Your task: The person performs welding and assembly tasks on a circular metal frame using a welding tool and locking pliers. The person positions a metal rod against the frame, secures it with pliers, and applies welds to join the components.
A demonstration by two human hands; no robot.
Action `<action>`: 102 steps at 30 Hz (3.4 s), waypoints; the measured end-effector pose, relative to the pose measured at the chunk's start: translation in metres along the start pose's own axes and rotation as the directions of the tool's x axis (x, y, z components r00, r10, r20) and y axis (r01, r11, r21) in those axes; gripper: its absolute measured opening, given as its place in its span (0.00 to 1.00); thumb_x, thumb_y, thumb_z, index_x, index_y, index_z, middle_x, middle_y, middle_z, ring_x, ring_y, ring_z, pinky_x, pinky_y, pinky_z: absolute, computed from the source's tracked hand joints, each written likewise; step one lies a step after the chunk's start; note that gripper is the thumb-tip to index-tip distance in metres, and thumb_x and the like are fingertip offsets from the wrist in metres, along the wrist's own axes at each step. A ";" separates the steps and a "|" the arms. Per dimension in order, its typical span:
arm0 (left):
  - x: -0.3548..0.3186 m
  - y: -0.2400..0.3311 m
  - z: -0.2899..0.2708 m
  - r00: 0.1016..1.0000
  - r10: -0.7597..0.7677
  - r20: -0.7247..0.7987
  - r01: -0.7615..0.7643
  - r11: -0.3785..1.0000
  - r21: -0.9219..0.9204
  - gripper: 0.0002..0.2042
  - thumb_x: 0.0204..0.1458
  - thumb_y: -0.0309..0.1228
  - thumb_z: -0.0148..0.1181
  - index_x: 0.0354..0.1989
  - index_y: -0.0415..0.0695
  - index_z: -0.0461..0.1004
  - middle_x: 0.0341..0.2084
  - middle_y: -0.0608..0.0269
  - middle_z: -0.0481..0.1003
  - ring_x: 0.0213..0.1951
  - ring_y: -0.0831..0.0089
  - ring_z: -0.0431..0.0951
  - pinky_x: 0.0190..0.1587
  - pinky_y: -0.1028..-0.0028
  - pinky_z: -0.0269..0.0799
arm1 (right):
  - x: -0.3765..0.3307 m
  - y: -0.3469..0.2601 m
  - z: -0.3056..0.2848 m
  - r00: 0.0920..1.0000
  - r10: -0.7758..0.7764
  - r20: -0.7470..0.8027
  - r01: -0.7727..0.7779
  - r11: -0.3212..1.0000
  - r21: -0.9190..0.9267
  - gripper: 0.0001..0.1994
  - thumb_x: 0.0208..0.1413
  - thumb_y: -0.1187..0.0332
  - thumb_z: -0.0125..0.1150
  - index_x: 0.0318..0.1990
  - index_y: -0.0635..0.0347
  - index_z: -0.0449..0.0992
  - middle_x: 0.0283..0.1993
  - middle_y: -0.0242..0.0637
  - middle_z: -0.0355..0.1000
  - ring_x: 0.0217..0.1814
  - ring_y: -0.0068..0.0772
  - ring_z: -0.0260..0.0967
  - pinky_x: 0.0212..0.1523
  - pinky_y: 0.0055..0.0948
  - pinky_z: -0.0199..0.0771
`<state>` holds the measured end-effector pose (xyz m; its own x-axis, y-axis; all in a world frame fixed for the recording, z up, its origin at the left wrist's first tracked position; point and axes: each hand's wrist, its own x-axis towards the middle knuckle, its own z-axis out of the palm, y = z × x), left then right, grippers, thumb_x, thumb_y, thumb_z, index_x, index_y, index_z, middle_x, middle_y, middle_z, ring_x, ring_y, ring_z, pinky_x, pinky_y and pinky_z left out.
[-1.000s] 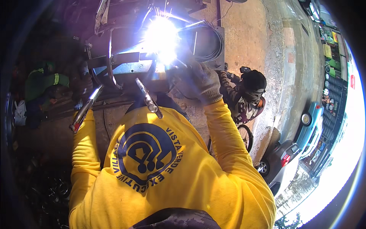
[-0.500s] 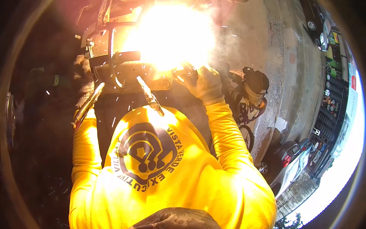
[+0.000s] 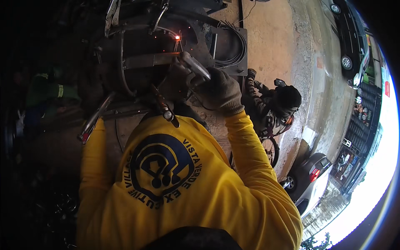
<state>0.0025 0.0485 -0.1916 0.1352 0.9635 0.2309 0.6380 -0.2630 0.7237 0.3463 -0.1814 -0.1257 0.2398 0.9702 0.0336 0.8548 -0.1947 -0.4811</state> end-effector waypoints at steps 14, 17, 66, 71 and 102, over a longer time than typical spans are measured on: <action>-0.006 0.013 0.002 0.993 0.111 -0.036 -0.113 0.991 -0.078 0.22 0.65 0.48 0.57 0.52 0.39 0.76 0.42 0.48 0.80 0.44 0.54 0.81 0.47 0.60 0.74 | -0.002 0.012 0.002 0.998 0.020 -0.065 -0.016 0.998 0.055 0.25 0.54 0.52 0.70 0.52 0.59 0.76 0.42 0.46 0.80 0.42 0.50 0.80 0.40 0.41 0.80; -0.009 0.024 -0.003 0.998 0.063 -0.023 -0.064 0.995 -0.079 0.22 0.65 0.48 0.57 0.53 0.39 0.76 0.42 0.48 0.80 0.44 0.52 0.81 0.47 0.60 0.74 | -0.005 0.016 0.000 0.998 0.045 -0.034 -0.042 0.997 0.069 0.25 0.54 0.51 0.71 0.52 0.59 0.76 0.42 0.46 0.80 0.42 0.50 0.80 0.41 0.41 0.80; -0.019 -0.002 0.001 0.990 0.133 -0.038 -0.134 0.990 -0.032 0.23 0.65 0.46 0.58 0.56 0.38 0.74 0.47 0.47 0.79 0.49 0.52 0.79 0.53 0.60 0.73 | -0.007 0.022 0.020 0.998 0.060 -0.003 -0.059 0.994 0.096 0.21 0.54 0.57 0.69 0.53 0.57 0.76 0.42 0.46 0.80 0.43 0.50 0.79 0.41 0.42 0.80; -0.023 0.007 -0.003 1.000 0.013 -0.022 -0.014 0.999 -0.037 0.23 0.64 0.46 0.59 0.56 0.39 0.74 0.48 0.48 0.79 0.50 0.53 0.79 0.54 0.60 0.73 | -0.007 0.010 0.011 0.992 0.113 0.049 -0.116 0.991 0.062 0.22 0.55 0.56 0.69 0.53 0.57 0.76 0.42 0.45 0.79 0.43 0.50 0.79 0.40 0.42 0.80; -0.022 0.006 0.004 1.000 0.010 -0.018 -0.011 0.997 -0.080 0.24 0.64 0.51 0.57 0.54 0.41 0.76 0.46 0.52 0.79 0.48 0.54 0.79 0.51 0.62 0.73 | -0.010 0.026 0.021 0.997 0.077 -0.029 -0.073 0.991 0.110 0.23 0.51 0.59 0.71 0.54 0.55 0.77 0.40 0.42 0.81 0.42 0.40 0.82 0.43 0.35 0.81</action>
<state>0.0068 0.0254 -0.1951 0.1276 0.9598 0.2501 0.5735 -0.2772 0.7709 0.3568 -0.1931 -0.1567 0.3182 0.9478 0.0218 0.7789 -0.2482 -0.5760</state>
